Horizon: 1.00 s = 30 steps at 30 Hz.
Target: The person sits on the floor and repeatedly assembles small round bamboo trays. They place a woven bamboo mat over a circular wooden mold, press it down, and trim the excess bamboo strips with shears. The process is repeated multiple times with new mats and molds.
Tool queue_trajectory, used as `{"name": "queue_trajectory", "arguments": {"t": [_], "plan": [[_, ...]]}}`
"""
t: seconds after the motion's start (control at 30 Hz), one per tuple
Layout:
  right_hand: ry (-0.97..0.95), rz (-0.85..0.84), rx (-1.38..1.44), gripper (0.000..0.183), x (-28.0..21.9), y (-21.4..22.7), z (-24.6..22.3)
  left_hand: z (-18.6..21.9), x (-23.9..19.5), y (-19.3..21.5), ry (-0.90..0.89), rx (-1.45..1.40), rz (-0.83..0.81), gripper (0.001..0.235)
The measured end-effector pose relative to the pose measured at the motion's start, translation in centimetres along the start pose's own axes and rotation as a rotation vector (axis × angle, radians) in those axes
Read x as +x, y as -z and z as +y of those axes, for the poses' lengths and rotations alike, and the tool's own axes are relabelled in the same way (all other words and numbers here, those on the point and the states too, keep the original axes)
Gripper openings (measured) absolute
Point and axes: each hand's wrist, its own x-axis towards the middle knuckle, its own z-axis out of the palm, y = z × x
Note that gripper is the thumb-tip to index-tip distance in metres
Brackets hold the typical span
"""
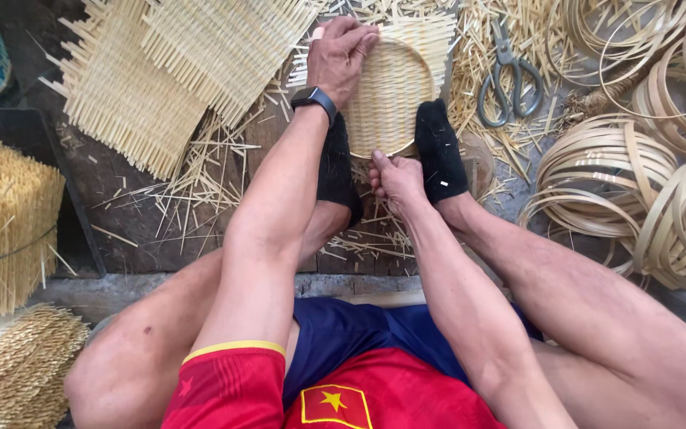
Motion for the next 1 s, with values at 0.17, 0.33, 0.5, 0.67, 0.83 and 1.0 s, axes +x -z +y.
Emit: {"name": "queue_trajectory", "arguments": {"t": [0.17, 0.33, 0.5, 0.67, 0.83, 1.0], "plan": [[0.137, 0.062, -0.112, 0.034, 1.8, -0.2, 1.3, -1.4, -0.3, -0.9, 0.034, -0.002, -0.006, 0.024], [0.129, 0.035, -0.035, 0.030, 1.1, 2.1, 1.6, -0.6, 0.6, -0.8, 0.053, 0.041, -0.024, 0.025], [0.402, 0.058, -0.147, 0.028, 3.6, 3.1, 2.4, -1.5, 0.5, -1.2, 0.096, -0.008, -0.051, 0.021], [0.545, 0.097, -0.372, 0.026, 1.1, 2.5, 1.3, -0.5, 1.6, -1.1, 0.233, -0.050, -0.088, 0.021], [0.952, 0.296, -0.462, 0.030, -0.5, 2.0, -4.2, -1.2, 1.8, -1.0, 0.212, -0.106, -0.074, 0.020], [1.152, 0.659, -0.800, 0.040, 6.1, 0.1, -13.0, -1.0, 2.4, -0.9, 0.281, -0.163, -0.094, 0.020]]}}
